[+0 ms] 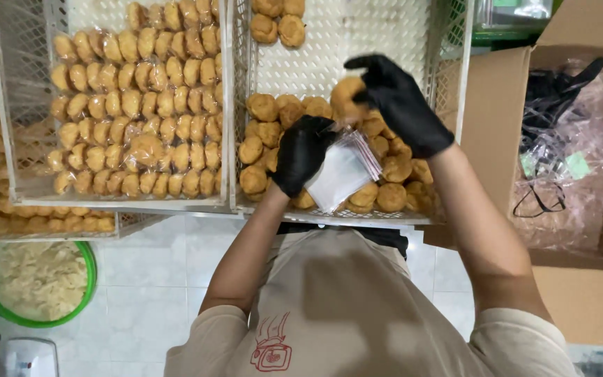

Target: Packaging individual bread rolls into small plastic bags from a large crate

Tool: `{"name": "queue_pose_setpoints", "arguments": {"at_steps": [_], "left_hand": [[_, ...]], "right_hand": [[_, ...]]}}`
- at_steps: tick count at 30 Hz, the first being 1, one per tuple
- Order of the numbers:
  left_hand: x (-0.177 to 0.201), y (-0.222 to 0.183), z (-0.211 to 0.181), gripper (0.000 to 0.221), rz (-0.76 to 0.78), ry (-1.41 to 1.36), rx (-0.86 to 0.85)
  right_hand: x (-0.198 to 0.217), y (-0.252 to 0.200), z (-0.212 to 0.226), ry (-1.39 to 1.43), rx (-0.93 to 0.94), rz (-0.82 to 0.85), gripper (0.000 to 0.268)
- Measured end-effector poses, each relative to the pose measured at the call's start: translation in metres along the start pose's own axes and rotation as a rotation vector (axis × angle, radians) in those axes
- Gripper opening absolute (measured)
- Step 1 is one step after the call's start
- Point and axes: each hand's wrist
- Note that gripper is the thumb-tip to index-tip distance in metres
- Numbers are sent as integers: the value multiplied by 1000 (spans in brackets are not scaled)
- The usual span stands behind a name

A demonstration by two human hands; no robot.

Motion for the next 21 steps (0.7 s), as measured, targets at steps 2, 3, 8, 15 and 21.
{"name": "queue_pose_setpoints", "arguments": {"at_steps": [2, 3, 8, 15, 21], "left_hand": [[11, 1, -12, 13, 69, -18, 202], [19, -1, -22, 15, 134, -40, 225], [72, -24, -72, 18, 80, -54, 92], [52, -43, -55, 21, -405, -373, 89], [15, -56, -56, 23, -447, 165, -395]], "right_hand": [[-4, -42, 0, 39, -44, 47, 62], [-11, -60, 2, -13, -111, 33, 56], [-25, -102, -21, -480, -272, -51, 47], [-34, -115, -10, -221, -66, -377, 46], [-53, -107, -13, 74, 117, -570, 42]]}}
Point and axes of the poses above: each hand's wrist, its own y-axis towards the middle knuckle, its own x-axis out of the back of the hand, z = x × y, and after that the axes turned 4 degrees about -x, right-handed
